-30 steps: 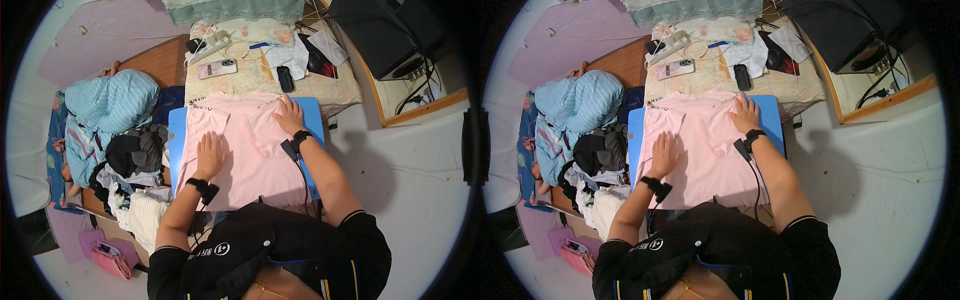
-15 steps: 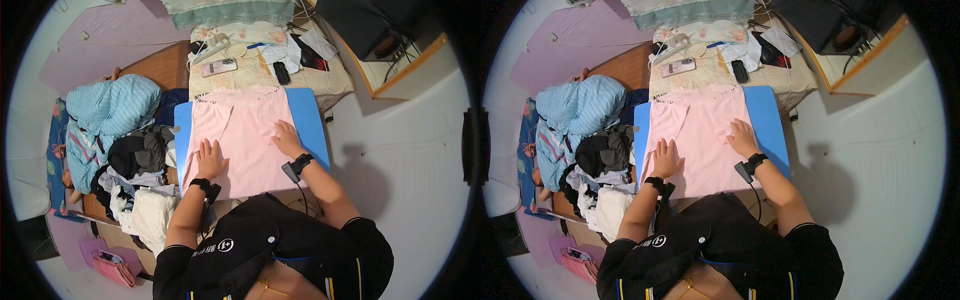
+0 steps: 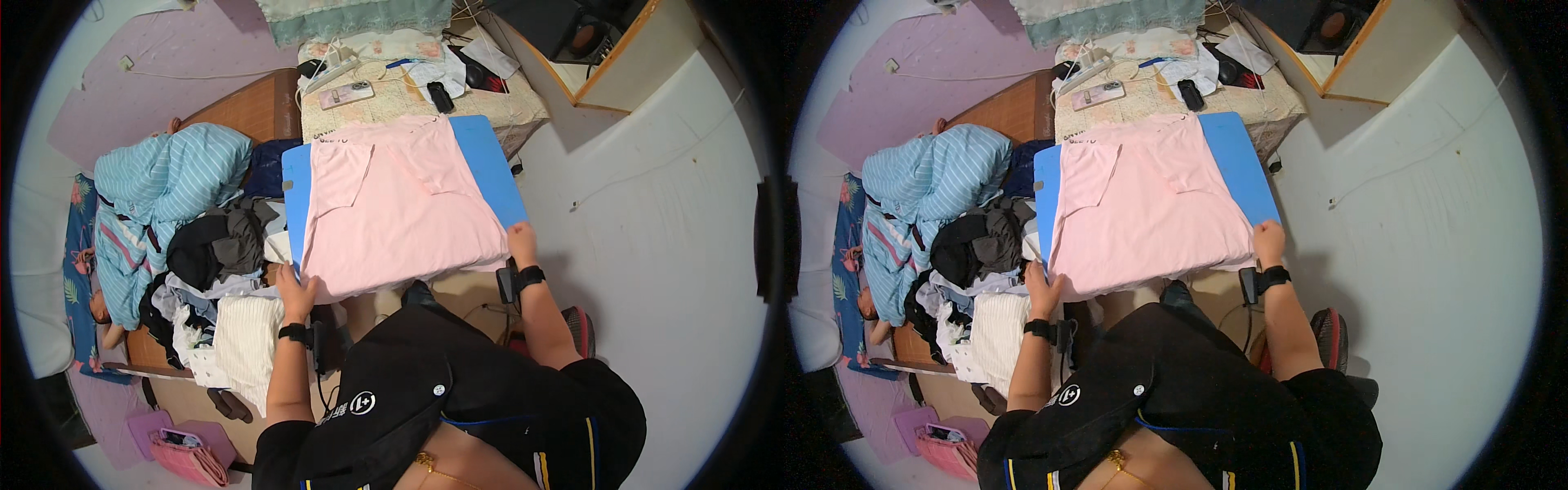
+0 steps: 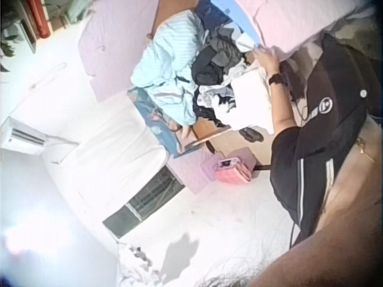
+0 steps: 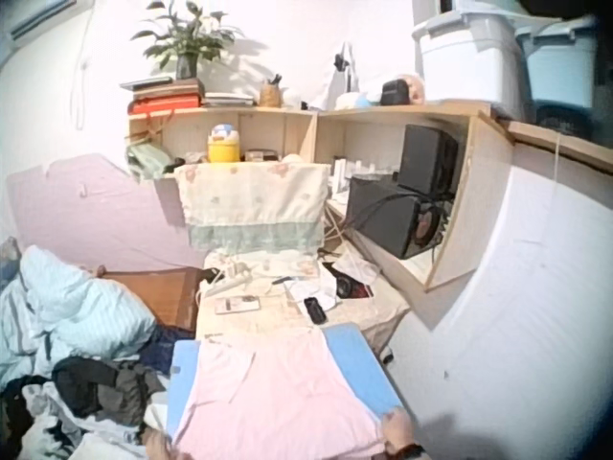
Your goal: The person folds items of clothing one by one on a small blue table. The person spreads out a white skirt, a pink t-shirt, a black polo shirt, and a white t-shirt, folding each and placing them into a growing stack of laundry on a nearby bed.
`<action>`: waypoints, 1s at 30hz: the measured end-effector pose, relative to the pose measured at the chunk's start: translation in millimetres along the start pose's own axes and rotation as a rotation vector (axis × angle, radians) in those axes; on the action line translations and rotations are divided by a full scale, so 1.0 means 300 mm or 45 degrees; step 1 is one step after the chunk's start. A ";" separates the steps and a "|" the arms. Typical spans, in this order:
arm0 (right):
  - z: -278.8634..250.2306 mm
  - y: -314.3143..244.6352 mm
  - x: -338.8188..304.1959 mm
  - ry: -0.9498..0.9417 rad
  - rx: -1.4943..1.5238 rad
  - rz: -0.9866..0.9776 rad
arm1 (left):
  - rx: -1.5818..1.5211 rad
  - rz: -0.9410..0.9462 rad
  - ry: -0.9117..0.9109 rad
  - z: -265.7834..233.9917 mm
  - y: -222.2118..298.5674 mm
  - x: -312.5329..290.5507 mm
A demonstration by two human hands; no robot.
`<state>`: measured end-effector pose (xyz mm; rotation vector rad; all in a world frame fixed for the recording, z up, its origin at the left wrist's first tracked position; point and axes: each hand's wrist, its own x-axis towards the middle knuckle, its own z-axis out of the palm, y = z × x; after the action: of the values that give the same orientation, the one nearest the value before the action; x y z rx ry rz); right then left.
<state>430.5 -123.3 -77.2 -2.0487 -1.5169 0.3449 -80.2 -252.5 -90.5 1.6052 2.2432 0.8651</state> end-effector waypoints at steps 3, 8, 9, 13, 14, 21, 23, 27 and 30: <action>-0.043 0.101 -0.082 -0.276 -0.202 0.360 | -0.266 -0.188 -0.056 -0.029 -0.102 -0.110; 0.026 0.215 -0.239 -0.464 0.354 0.342 | -1.068 -0.653 -0.498 -0.010 -0.230 -0.216; 0.019 0.198 -0.258 -0.467 0.354 0.337 | -1.116 -0.668 -0.522 0.001 -0.202 -0.226; -0.037 0.168 -0.314 -0.600 0.562 0.562 | -1.287 -0.792 -0.505 0.009 -0.123 -0.259; -0.043 0.173 -0.323 -0.676 0.534 0.630 | -1.288 -0.786 -0.502 0.022 -0.144 -0.265; -0.044 0.161 -0.382 -0.793 0.168 0.511 | -1.068 -0.869 -0.726 0.050 -0.197 -0.340; -0.064 0.167 -0.411 -0.735 0.194 0.459 | -0.926 -0.966 -0.761 0.021 -0.124 -0.363; -0.218 -0.038 -0.425 -0.758 0.159 0.387 | -0.923 -0.886 -0.776 -0.039 -0.183 -0.415; -0.197 0.121 -0.372 -0.637 0.556 0.337 | -1.007 -0.552 -0.667 -0.166 -0.069 -0.340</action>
<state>453.4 -252.1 -63.7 -1.8794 -1.2723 1.2522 -85.1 -367.1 -77.2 0.8099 1.4975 0.9023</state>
